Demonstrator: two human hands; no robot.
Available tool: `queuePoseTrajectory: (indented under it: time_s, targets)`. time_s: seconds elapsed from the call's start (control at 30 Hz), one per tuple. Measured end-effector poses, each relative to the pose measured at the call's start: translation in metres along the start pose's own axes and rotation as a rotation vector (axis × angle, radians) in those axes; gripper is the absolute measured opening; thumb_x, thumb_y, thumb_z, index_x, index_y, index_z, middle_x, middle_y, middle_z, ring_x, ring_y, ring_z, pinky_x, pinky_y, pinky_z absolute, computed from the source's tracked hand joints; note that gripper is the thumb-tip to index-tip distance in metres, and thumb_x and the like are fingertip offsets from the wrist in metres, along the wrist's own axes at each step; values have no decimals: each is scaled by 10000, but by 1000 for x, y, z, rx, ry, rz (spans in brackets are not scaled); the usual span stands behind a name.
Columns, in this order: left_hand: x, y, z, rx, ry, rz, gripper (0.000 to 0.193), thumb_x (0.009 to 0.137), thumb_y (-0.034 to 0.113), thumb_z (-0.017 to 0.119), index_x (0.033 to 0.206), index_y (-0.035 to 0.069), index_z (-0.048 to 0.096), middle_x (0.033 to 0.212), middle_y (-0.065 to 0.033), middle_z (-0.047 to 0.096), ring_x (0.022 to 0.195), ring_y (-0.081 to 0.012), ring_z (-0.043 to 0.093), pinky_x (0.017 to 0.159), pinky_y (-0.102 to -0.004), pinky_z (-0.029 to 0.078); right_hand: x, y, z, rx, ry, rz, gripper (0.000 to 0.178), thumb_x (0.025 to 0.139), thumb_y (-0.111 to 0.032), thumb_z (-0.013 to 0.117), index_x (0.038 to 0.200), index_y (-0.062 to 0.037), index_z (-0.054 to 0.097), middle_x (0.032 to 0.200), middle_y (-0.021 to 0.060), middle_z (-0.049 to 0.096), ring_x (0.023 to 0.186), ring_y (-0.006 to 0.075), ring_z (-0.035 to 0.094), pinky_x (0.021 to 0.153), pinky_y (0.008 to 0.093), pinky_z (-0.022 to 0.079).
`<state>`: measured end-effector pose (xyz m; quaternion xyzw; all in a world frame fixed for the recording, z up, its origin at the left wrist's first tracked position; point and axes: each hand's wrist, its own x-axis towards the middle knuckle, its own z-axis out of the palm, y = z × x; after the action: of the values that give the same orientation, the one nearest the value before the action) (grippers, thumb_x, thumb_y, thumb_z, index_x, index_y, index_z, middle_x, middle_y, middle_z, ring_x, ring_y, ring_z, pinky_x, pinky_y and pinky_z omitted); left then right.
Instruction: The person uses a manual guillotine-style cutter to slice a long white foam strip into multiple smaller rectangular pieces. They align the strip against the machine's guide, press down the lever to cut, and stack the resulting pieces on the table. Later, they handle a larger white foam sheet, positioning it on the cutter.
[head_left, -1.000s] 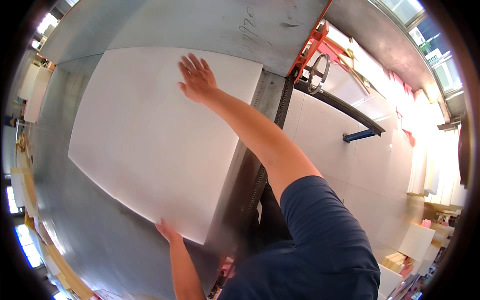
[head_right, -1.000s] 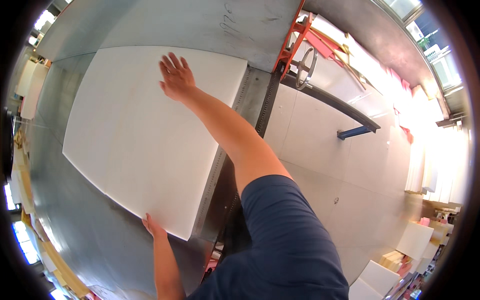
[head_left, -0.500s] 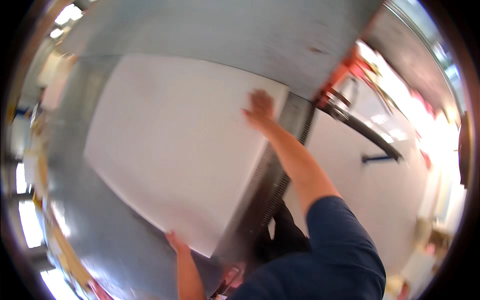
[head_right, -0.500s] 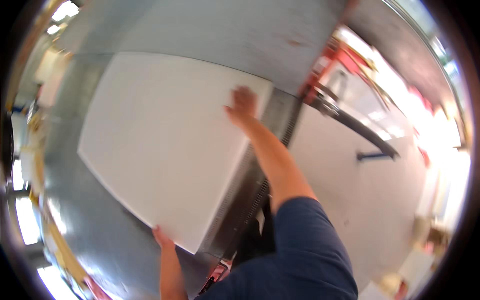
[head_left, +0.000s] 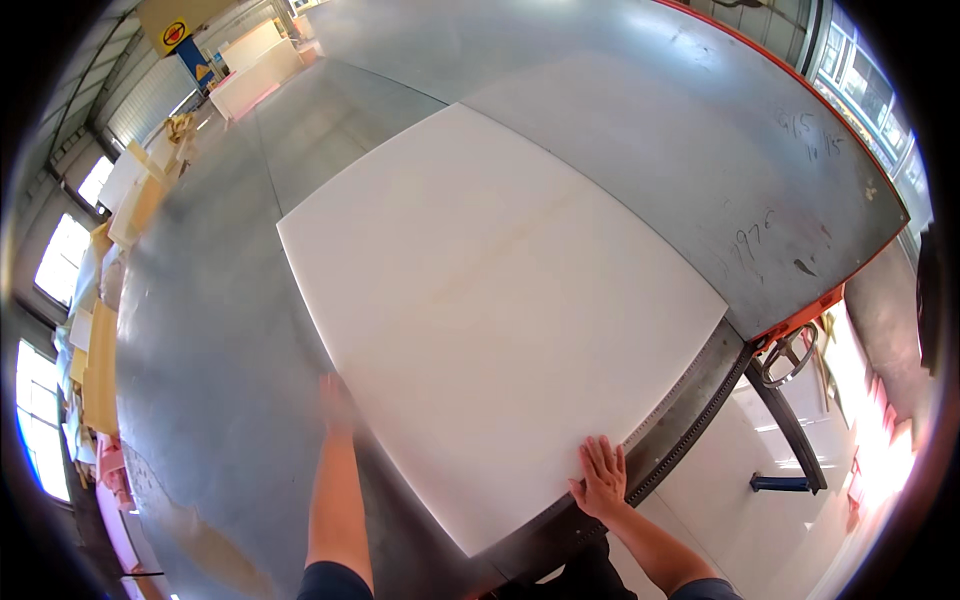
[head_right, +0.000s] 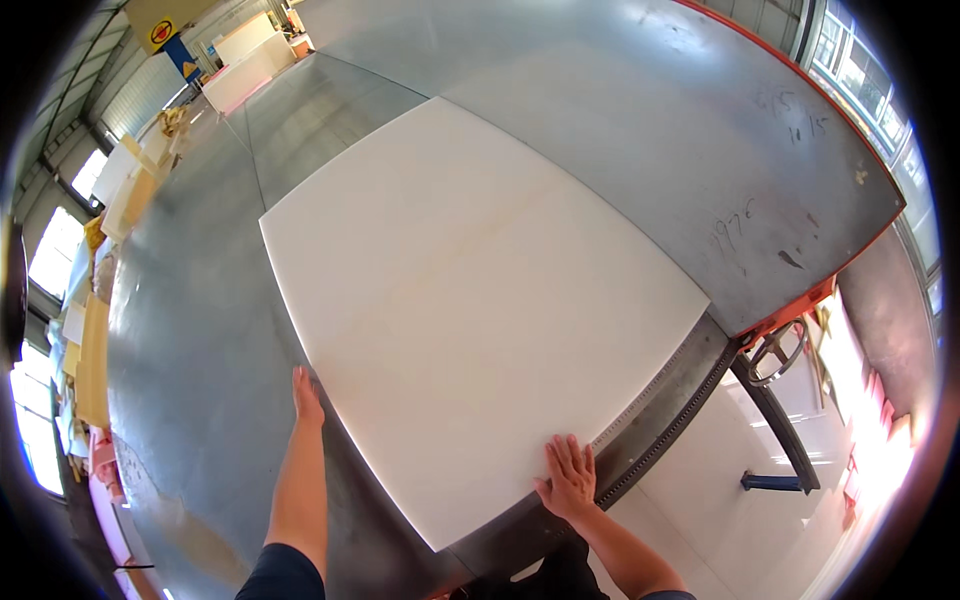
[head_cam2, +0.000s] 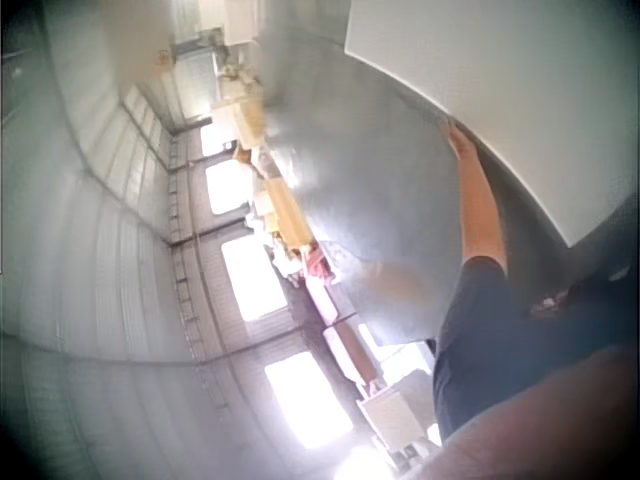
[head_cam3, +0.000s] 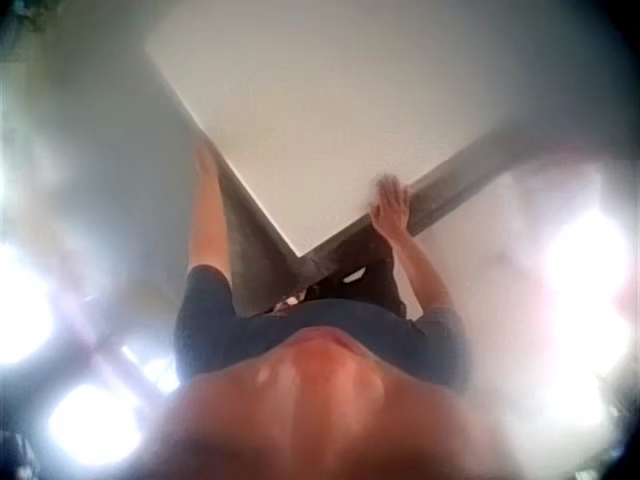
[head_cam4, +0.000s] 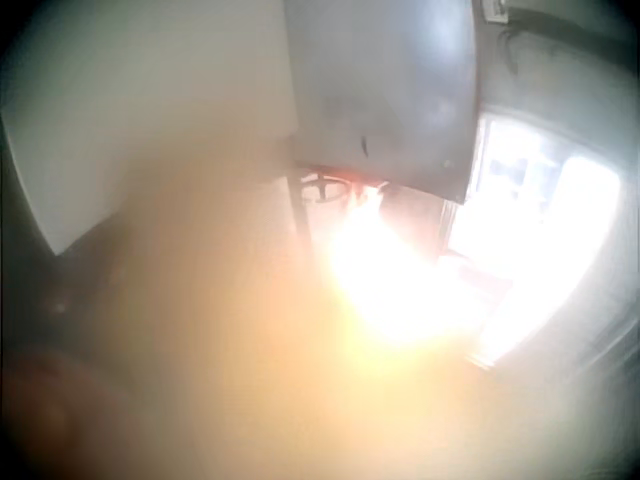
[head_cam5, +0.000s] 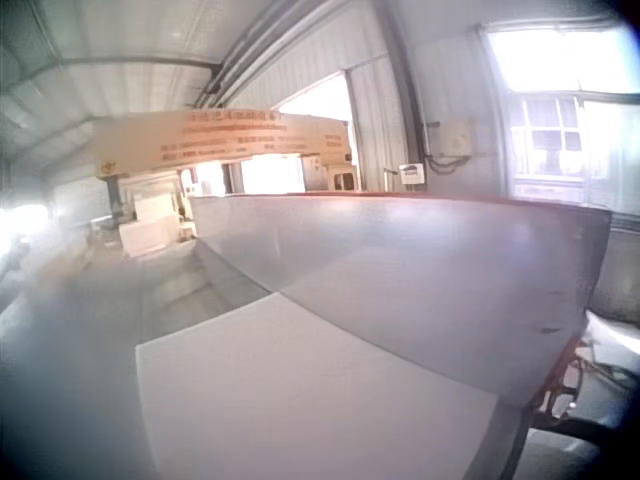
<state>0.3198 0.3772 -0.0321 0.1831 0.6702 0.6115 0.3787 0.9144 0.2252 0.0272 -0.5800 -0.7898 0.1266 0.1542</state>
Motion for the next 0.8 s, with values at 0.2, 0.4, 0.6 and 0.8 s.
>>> queuePoseTrajectory:
  time_s: [0.2,0.4,0.6,0.8]
  targets:
    - [32,7,69,-217,-266,-51,735,1035,400,554,1614,74,241,1637,-91,328,1497,-236,302,1226,-427,234,-21,26,24,-71,206,18,654,884,-443,602,1404,-47,567,1522,157,499,1437,421,415,1181,642,221]
    - [10,-20,76,-50,-324,3,680,1051,405,535,1563,5,337,1520,-96,487,1356,-233,491,1153,-367,369,-11,29,21,-72,147,27,647,904,-466,574,1397,-47,558,1503,165,499,1426,421,411,1180,633,233]
    - [-37,-56,27,556,-166,324,501,1086,257,474,1499,-24,435,1521,-171,489,1416,-280,452,1200,-394,321,-5,22,29,-147,266,-69,646,993,-475,458,1393,27,534,1469,211,529,1421,452,420,1189,629,218]
    - [-213,-54,2,635,-110,539,456,1033,183,507,1445,-13,513,1479,-180,547,1402,-382,480,1175,-440,357,-1,14,31,-174,199,-74,697,1006,-495,394,1438,46,478,1534,234,453,1454,480,360,1203,635,167]
